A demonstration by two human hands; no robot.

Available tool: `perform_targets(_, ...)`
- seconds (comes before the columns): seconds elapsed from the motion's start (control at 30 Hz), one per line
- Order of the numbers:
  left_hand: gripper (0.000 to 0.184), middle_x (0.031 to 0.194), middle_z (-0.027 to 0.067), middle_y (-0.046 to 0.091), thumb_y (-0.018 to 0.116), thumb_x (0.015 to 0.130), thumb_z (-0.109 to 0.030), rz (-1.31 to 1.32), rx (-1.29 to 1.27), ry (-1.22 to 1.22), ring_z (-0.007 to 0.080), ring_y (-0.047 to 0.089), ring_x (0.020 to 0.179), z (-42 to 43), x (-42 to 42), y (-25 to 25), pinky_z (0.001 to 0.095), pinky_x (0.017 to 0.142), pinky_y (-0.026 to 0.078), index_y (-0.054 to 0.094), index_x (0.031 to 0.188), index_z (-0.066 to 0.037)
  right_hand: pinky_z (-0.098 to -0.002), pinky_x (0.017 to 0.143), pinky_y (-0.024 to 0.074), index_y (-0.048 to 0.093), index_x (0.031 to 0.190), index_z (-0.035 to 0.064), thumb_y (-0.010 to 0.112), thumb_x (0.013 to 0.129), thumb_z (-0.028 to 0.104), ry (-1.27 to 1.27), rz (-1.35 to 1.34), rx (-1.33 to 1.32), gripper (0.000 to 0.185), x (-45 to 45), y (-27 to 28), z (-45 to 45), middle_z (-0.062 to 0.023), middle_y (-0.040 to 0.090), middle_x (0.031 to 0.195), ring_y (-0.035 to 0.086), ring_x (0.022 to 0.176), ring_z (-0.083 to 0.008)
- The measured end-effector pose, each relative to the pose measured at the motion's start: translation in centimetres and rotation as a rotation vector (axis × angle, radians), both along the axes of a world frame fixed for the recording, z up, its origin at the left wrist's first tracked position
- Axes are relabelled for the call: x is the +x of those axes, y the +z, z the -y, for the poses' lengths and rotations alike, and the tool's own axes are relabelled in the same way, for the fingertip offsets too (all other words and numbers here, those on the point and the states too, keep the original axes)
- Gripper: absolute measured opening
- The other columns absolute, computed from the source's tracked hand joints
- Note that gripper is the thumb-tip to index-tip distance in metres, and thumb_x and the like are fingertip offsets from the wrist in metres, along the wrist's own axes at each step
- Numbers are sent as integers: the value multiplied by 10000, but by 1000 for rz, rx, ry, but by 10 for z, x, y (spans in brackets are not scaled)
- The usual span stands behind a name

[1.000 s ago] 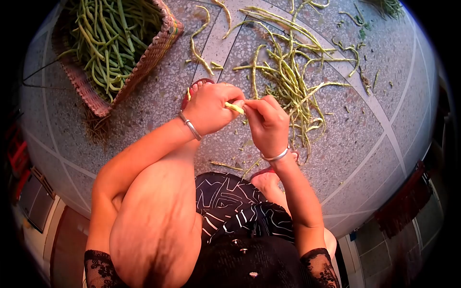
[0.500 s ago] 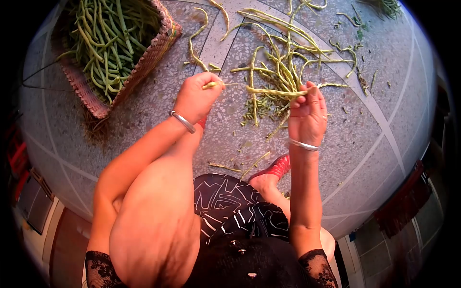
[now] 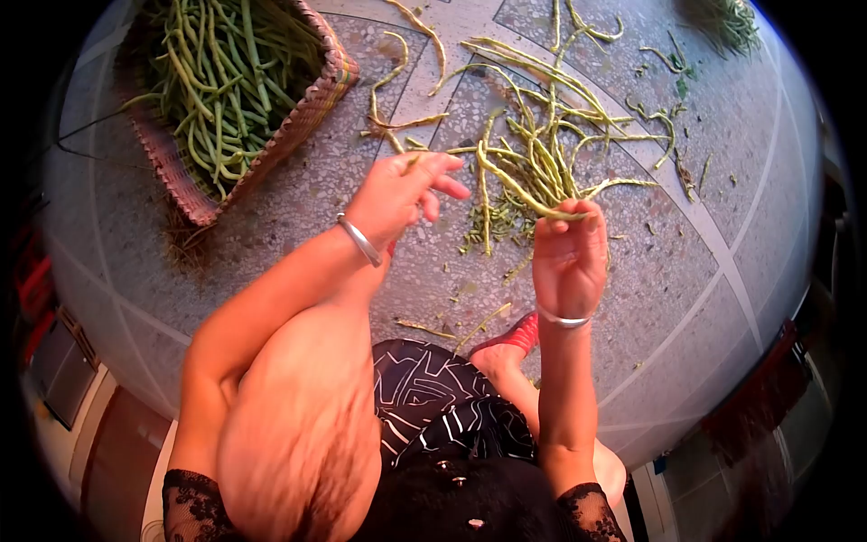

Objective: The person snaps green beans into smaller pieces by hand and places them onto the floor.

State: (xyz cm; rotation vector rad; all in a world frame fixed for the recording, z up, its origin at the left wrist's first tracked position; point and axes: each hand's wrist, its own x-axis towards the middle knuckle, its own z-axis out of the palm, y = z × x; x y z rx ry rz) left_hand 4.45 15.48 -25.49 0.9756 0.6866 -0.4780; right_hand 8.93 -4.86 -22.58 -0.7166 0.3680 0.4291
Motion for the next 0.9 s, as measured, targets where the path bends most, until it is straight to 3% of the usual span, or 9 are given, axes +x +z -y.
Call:
perform_targets(0.13,339,880,101,625,459,920,-293,-41,-199,24,20,502,582,1,0,3,119,359,293,514,1114,-20,-278,732,448,607,908,-15,500,843,-16,351,351,-452,125,-19,7,-14,-115,572,928,554,798,-163)
perform_targets(0.27,284,785,55,604,449,924,-257,-59,-198,79,22,487,555,0,-3,-3,125,365,300,523,1078,-31,-299,769,449,621,927,-13,537,800,-17,698,643,-594,152,-26,13,-15,-128,598,956,570,879,-207)
perform_targets(0.37,245,752,38,589,444,923,-226,-37,-200,102,17,473,538,-3,-7,-8,125,376,298,531,1053,-37,-290,753,453,618,944,-14,518,816,-6,756,610,-623,163,-19,1,-11,-114,603,937,575,867,-187)
perform_targets(0.43,209,724,32,572,433,923,-205,-8,-182,69,44,484,556,-4,-12,-14,153,443,354,534,1007,-43,-256,688,457,618,953,-5,533,832,42,639,429,-823,155,-11,-30,-8,-75,600,887,581,783,-135)
perform_targets(0.5,200,711,31,562,430,924,-206,-5,-121,61,67,496,573,0,-14,-18,181,487,394,533,982,-45,-249,668,454,623,929,19,558,820,47,547,605,-1091,130,7,-85,-5,-96,603,865,587,739,-181)
perform_targets(0.53,193,712,36,558,423,927,-206,4,-111,68,103,508,597,1,-16,-23,237,548,436,518,967,-42,-295,668,470,622,930,50,560,811,68,599,712,-1245,135,19,-97,-5,-112,596,912,592,773,-239)
perform_targets(0.63,197,696,26,535,423,928,-211,-73,-209,147,116,515,602,2,-14,-8,257,562,443,499,985,-38,-371,648,476,591,913,79,557,785,87,687,999,-1607,132,37,-132,-13,-122,567,904,578,794,-287)
perform_targets(0.73,193,648,-3,468,421,930,-205,-87,-225,162,89,469,553,1,-13,-3,225,501,409,484,998,-36,-410,645,466,570,929,126,578,760,100,936,994,-1863,171,46,-144,-18,-131,535,874,565,782,-329)
perform_targets(0.9,162,590,-37,364,460,917,-183,-99,-285,165,47,347,478,-5,-13,-9,181,399,305,499,964,-33,-402,622,461,560,904,119,606,742,107,972,1013,-1877,169,48,-134,-16,-105,528,822,563,754,-310)
